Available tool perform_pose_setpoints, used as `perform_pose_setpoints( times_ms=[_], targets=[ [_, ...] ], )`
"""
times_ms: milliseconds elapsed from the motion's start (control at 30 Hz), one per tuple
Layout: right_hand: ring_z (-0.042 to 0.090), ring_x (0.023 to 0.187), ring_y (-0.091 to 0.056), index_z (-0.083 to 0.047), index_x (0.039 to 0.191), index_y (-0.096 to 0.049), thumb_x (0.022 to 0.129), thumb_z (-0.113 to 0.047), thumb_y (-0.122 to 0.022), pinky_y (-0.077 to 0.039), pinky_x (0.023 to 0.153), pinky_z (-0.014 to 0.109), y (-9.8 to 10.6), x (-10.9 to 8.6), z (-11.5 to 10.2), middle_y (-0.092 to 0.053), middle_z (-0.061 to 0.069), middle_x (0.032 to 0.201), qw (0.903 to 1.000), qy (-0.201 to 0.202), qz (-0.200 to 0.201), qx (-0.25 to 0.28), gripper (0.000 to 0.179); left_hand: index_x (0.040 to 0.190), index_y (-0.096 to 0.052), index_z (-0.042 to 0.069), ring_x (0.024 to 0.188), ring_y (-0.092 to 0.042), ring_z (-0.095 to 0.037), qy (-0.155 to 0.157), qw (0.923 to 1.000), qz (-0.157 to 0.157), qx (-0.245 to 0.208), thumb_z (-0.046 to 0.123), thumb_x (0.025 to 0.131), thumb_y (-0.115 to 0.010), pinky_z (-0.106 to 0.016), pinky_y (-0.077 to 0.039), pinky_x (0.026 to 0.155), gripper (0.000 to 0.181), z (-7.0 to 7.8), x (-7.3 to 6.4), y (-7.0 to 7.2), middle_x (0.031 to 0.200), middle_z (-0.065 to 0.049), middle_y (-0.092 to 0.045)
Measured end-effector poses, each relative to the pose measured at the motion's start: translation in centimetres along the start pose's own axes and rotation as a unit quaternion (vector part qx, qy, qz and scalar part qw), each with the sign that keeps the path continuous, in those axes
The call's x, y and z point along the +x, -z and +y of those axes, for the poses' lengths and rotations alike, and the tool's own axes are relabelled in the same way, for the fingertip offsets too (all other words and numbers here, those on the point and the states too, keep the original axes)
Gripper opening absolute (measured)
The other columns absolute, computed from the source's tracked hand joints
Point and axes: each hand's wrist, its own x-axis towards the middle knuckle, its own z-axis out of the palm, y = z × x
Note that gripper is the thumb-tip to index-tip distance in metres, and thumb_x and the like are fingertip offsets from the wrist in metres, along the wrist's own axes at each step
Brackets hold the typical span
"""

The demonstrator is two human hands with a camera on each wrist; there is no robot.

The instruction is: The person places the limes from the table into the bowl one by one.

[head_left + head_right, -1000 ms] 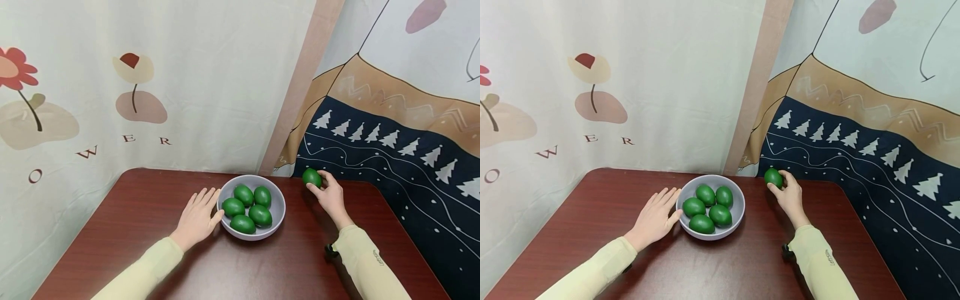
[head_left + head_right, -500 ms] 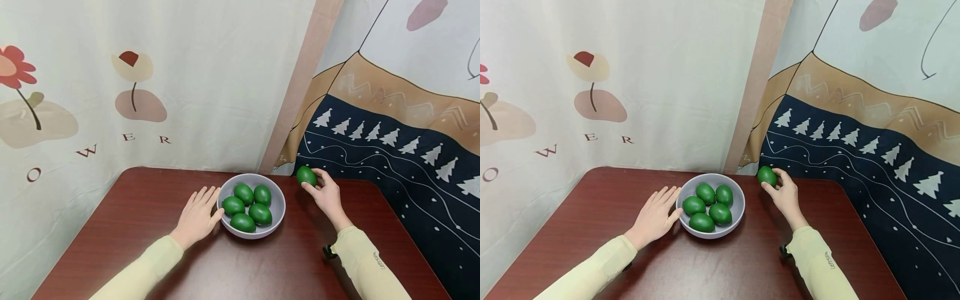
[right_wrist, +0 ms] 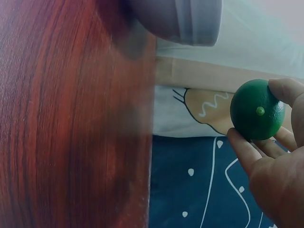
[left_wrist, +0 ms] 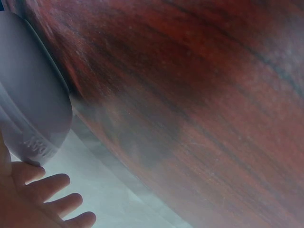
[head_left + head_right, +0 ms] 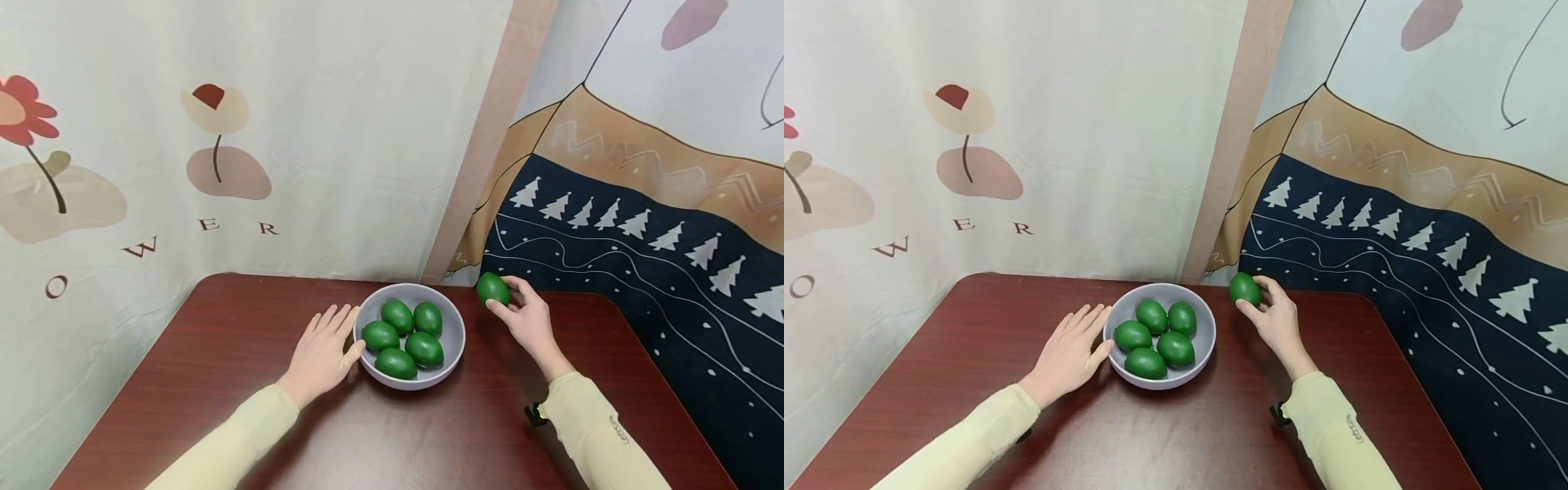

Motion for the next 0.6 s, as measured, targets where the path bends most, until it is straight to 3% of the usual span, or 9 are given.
perform_pose_setpoints(
  times_ms=[400, 467, 600],
  targets=[
    [0.035, 0.122, -0.065, -0.002, 0.139, -0.057, 0.091, -0.013, -0.08, -0.053, 0.099, 0.046, -0.4, -0.7, -1.2, -0.063, 0.022, 0.136, 0.9995, 0.004, -0.018, 0.025, 0.054, 0.156, -0.046, 0.007, 0.149, -0.037, -0.04, 0.001, 1.0, 0.0, 0.0, 0.041, 0.103, -0.059, -0.058, -0.025, 0.124, 0.064, 0.1, 0.0, 0.1, 0.157, -0.017, -0.049],
    [0.035, 0.121, -0.066, -0.002, 0.139, -0.057, 0.091, -0.013, -0.08, -0.054, 0.099, 0.043, -0.5, -0.8, -1.3, -0.063, 0.021, 0.135, 0.9995, 0.007, -0.018, 0.025, 0.054, 0.156, -0.046, 0.007, 0.149, -0.037, -0.04, 0.001, 1.0, 0.0, 0.0, 0.041, 0.103, -0.058, -0.058, -0.025, 0.124, 0.064, 0.1, 0.0, 0.1, 0.157, -0.017, -0.049],
    [0.034, 0.12, -0.066, -0.002, 0.138, -0.057, 0.091, -0.013, -0.08, -0.055, 0.095, 0.023, -0.8, -0.9, -1.4, -0.063, 0.02, 0.134, 0.9993, 0.009, -0.025, 0.027, 0.054, 0.156, -0.046, 0.007, 0.15, -0.037, -0.04, 0.002, 1.0, -0.003, 0.002, 0.043, 0.103, -0.056, -0.057, -0.025, 0.124, 0.065, 0.1, 0.0, 0.1, 0.157, -0.016, -0.048]
  ],
)
